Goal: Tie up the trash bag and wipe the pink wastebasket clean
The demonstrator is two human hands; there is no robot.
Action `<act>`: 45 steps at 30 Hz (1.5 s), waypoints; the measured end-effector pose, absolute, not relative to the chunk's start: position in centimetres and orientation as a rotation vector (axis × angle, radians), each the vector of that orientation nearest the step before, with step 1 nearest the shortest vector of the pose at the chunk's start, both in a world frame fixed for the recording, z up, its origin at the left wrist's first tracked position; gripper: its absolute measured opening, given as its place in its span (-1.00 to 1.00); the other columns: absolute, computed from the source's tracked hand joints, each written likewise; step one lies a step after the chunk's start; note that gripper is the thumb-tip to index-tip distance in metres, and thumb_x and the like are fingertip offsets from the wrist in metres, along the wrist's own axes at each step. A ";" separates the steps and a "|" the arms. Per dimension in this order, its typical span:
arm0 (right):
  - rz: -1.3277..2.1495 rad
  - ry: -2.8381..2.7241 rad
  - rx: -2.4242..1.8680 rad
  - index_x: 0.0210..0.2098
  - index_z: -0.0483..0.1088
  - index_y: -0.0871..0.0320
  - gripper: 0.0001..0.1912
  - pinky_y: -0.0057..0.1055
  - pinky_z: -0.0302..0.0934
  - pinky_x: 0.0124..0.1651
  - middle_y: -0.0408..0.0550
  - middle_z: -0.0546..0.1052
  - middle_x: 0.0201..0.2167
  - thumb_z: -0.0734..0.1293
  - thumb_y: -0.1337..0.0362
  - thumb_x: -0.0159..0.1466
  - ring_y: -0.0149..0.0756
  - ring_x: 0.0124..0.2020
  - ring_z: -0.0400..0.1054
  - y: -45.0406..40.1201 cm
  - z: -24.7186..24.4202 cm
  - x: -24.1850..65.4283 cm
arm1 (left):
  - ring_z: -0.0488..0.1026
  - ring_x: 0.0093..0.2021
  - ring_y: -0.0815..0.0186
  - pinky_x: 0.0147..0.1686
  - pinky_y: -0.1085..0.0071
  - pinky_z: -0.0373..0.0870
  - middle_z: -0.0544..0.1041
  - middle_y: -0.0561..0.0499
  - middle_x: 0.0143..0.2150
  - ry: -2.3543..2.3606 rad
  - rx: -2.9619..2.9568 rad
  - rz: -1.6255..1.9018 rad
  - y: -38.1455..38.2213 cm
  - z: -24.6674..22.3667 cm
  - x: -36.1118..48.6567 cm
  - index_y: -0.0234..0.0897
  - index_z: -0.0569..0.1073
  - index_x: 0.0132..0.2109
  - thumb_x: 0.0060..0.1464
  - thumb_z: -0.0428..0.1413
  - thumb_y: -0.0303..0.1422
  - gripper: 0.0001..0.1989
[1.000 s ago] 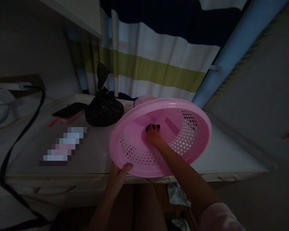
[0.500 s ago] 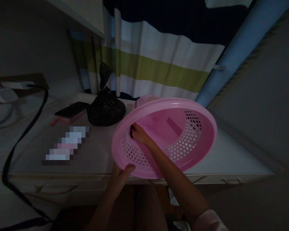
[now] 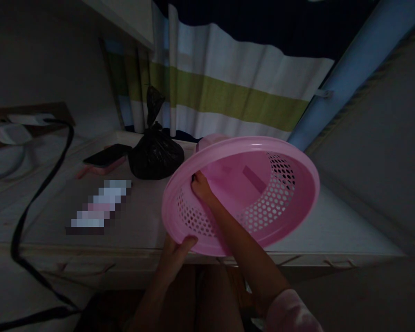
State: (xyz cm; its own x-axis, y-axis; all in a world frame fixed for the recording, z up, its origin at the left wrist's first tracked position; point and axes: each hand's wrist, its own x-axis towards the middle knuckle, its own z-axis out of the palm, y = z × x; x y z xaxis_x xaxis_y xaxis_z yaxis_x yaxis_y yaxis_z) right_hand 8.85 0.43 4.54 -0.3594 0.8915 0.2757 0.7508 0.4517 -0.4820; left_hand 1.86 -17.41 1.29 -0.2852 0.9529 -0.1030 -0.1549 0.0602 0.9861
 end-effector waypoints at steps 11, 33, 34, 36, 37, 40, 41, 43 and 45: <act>0.320 -2.225 -1.720 0.09 0.12 0.55 -0.51 -0.11 0.01 0.14 0.43 0.16 0.14 0.03 0.34 0.25 0.01 0.18 0.05 -1.6 3.8 11.6 | 0.40 -0.08 0.16 -0.01 0.25 0.24 0.53 -0.06 -0.21 1.316 0.940 1.456 -17.5 1.8 2.1 -0.29 0.44 -0.17 -0.25 0.10 -0.35 -0.62; 0.159 -2.326 -1.608 0.16 0.09 0.32 -0.50 -0.37 0.08 0.13 0.12 0.23 0.15 0.07 0.42 0.22 -0.26 0.13 0.17 0.3 4.2 11.5 | 0.35 0.01 0.14 0.05 0.23 0.19 0.47 -0.09 -0.05 1.299 0.889 1.481 -17.6 1.6 2.0 -0.27 0.40 -0.09 -0.25 0.13 -0.36 -0.54; 0.151 -2.319 -1.671 0.10 0.18 0.33 -0.56 -0.31 0.11 0.10 0.18 0.29 0.10 0.08 0.39 0.23 -0.20 0.09 0.22 -0.1 4.3 11.8 | 0.35 0.02 0.14 0.06 0.23 0.18 0.46 -0.09 -0.05 1.302 0.886 1.493 -17.6 1.5 2.0 -0.27 0.40 -0.08 -0.26 0.13 -0.36 -0.53; 0.144 -2.278 -1.768 -0.04 0.32 0.36 -0.64 -0.18 0.16 0.03 0.29 0.38 -0.02 0.07 0.35 0.26 -0.09 0.01 0.29 -0.6 4.6 12.2 | 0.36 0.00 0.14 0.06 0.24 0.18 0.48 -0.09 -0.07 1.302 0.888 1.496 -17.6 1.5 2.0 -0.27 0.41 -0.11 -0.26 0.14 -0.36 -0.56; 0.142 -2.260 -1.805 -0.10 0.36 0.37 -0.65 -0.14 0.16 0.01 0.33 0.40 -0.05 0.06 0.36 0.26 -0.05 -0.01 0.30 -0.8 4.8 12.3 | 0.36 -0.01 0.15 0.05 0.25 0.19 0.48 -0.09 -0.09 1.297 0.892 1.488 -17.6 1.6 2.0 -0.27 0.42 -0.12 -0.26 0.14 -0.36 -0.57; 0.169 -2.234 -1.841 -0.19 0.40 0.39 -0.68 -0.09 0.18 -0.04 0.38 0.42 -0.11 0.08 0.38 0.24 0.01 -0.03 0.32 -1.0 5.2 12.5 | 0.39 -0.05 0.17 0.03 0.26 0.22 0.49 -0.09 -0.11 1.288 0.904 1.445 -17.6 1.8 2.0 -0.28 0.42 -0.13 -0.24 0.13 -0.36 -0.60; 0.191 -2.232 -1.825 -0.19 0.40 0.39 -0.68 -0.10 0.19 -0.05 0.37 0.43 -0.13 0.09 0.38 0.23 0.02 -0.05 0.33 -0.9 5.4 12.4 | 0.39 -0.06 0.17 0.02 0.26 0.22 0.49 -0.09 -0.11 1.285 0.908 1.441 -17.6 1.8 2.0 -0.28 0.41 -0.12 -0.24 0.12 -0.37 -0.59; 0.247 -2.227 -1.765 -0.17 0.39 0.37 -0.70 -0.15 0.21 -0.05 0.32 0.45 -0.15 0.13 0.38 0.20 -0.01 -0.08 0.35 -0.5 5.6 12.3 | 0.39 -0.06 0.17 0.04 0.25 0.21 0.49 -0.08 -0.10 1.288 0.913 1.446 -17.6 1.8 1.9 -0.29 0.40 -0.10 -0.23 0.12 -0.36 -0.57; 0.306 -2.217 -1.676 -0.10 0.36 0.32 -0.67 -0.25 0.20 -0.02 0.22 0.46 -0.11 0.16 0.42 0.15 -0.09 -0.07 0.35 -0.1 5.7 11.9 | 0.38 -0.04 0.17 0.05 0.24 0.19 0.49 -0.08 -0.11 1.279 0.919 1.458 -17.5 1.5 1.9 -0.30 0.40 -0.10 -0.24 0.12 -0.35 -0.56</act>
State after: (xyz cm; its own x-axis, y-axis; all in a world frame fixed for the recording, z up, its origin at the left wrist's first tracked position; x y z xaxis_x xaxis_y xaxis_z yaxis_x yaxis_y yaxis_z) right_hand 11.91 -0.07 5.74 -0.2436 0.9595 0.1414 0.8852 0.2796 -0.3719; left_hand 1.90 -17.48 1.46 -0.2610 0.9640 -0.0509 -0.1758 0.0044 0.9844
